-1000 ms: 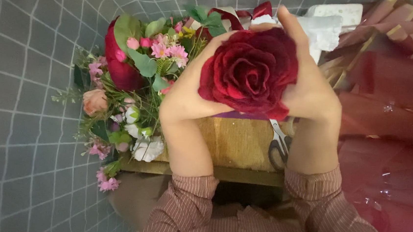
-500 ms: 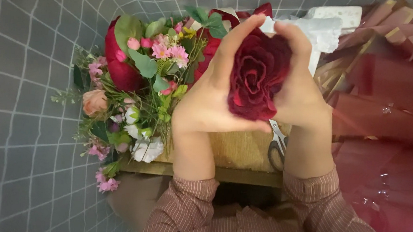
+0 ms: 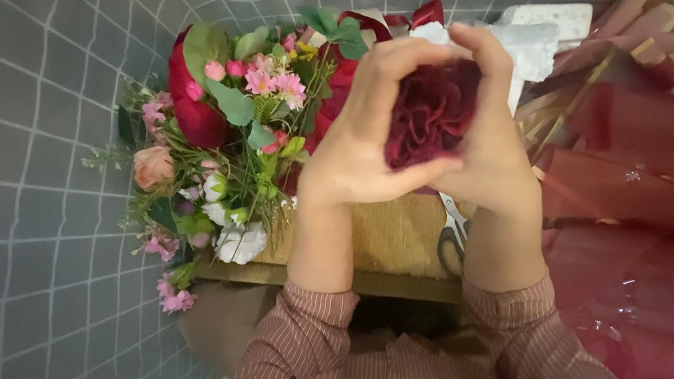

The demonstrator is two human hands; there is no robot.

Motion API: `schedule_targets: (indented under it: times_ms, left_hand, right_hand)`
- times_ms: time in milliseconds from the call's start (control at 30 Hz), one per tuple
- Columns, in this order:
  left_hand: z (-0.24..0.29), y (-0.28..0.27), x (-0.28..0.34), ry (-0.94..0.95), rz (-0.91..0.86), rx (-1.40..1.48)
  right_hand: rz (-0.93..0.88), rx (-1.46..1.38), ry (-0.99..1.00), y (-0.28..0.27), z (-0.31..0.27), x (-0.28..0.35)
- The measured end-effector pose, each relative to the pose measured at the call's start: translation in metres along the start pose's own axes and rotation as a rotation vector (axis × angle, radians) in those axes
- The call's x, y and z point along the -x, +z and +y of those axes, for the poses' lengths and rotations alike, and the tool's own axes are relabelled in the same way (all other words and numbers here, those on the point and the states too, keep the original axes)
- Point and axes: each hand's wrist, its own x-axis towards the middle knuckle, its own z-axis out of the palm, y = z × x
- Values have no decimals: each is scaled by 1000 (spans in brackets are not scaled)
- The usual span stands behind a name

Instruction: The person shapes the petals of a large red flower by hand and handles a thin wire while working at a design station.

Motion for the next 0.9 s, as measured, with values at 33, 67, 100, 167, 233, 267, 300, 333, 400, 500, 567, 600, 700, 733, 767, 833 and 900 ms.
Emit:
schedule_targets:
  times_ms: [33, 67, 100, 167, 233, 267, 300, 333, 400, 500, 567, 600, 700, 733, 767, 833, 900]
  left_hand:
    - [6, -1, -3, -2, 0, -1]
    - [13, -2, -6, -23, 3, 5]
    - [19, -3, -9, -42, 5, 11]
    - [21, 0, -15, -8, 43, 8]
    - [21, 2, -20, 25, 83, 4]
    - [20, 2, -22, 47, 128, 42]
    - [19, 3, -24, 69, 173, 80]
    - [17, 3, -25, 68, 172, 79]
    - [13, 5, -26, 106, 240, 204]
    - [11, 16, -23, 28, 460, 219]
    - [-6, 20, -20, 32, 543, 184]
    - [-14, 21, -18, 36, 626, 149]
    - [14, 7, -24, -46, 611, 74]
    - [16, 6, -22, -46, 612, 73]
    - [18, 6, -20, -78, 495, 1]
    - [21, 9, -15, -110, 379, -70]
    - [24, 15, -10, -117, 178, -120]
  right_hand:
    - [-1, -2, 1, 1, -1, 0]
    - [18, 2, 10, 1, -2, 0]
    - [39, 8, 19, 2, -3, 0]
    - [47, 30, -2, 4, 1, -1]
    - [52, 51, -24, 6, 3, -1]
    - [32, 35, -36, 7, 3, -2]
    - [12, 19, -47, 8, 2, -2]
    - [12, 18, -47, 9, 1, -2]
    - [7, 38, -90, 11, 0, -3]
    - [51, -1, -153, 12, 0, -2]
    - [47, 66, -112, 12, -6, -5]
    - [43, 135, -71, 12, -9, -6]
    - [-60, 117, 17, 10, -11, -10]
    - [-60, 117, 17, 6, -8, -9]
    - [-77, 136, 35, 3, -5, -9]
    - [-93, 158, 53, -1, -1, -8]
    - [-54, 96, 14, -2, 0, -7]
